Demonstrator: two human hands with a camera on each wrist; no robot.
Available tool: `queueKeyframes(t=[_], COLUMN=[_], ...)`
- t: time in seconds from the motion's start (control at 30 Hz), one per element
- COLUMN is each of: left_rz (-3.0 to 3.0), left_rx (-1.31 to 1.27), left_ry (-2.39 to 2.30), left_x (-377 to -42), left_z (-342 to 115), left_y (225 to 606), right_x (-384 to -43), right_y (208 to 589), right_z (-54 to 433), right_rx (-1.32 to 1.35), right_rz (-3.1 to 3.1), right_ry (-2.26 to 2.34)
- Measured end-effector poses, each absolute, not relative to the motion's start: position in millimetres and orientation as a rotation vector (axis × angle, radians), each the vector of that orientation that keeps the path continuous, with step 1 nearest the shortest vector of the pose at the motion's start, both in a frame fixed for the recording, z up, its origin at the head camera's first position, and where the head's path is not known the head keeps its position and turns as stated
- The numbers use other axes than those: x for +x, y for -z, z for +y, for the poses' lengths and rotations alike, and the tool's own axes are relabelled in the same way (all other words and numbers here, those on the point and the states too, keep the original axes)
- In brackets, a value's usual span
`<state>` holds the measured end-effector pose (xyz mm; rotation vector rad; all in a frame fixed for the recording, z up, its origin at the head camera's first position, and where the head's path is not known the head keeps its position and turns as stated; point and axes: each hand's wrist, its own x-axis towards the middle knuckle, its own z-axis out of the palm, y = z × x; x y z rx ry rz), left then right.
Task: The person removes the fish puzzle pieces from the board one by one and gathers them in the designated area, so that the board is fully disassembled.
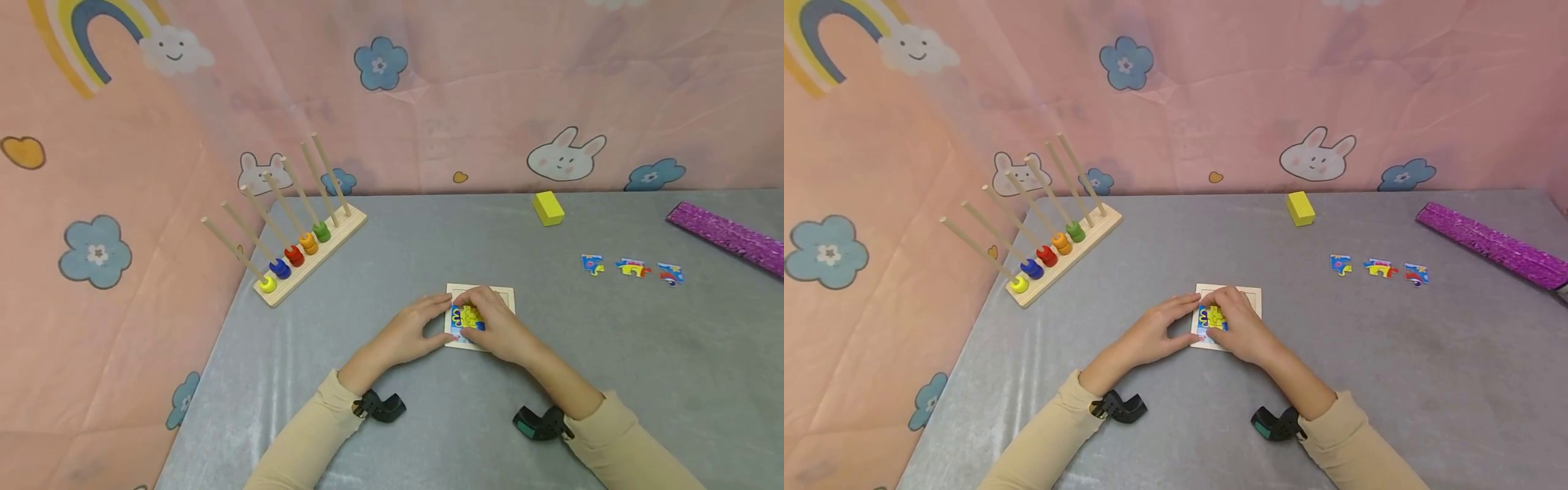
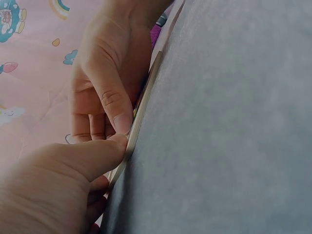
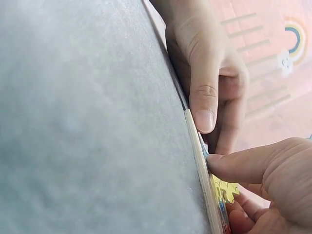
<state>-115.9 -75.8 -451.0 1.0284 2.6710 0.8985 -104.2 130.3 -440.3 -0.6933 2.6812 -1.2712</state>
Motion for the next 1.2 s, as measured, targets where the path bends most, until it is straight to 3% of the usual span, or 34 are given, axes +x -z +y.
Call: queueKeyframes(t=[0.8,1.2], left_rz=[2.686,2.676], left_rx=[1.041,1.026], left_ry=[-0.876,-0.894], left_x=[-115,-115], left_z=[-75,-75], left_y=[450,449], right_x=[-102,-108], right_y=[447,439], right_z=[135,147], right_rx=[-0.755,-0.651], right_rz=[2.813,2.715], right_ry=[1.285,1.339])
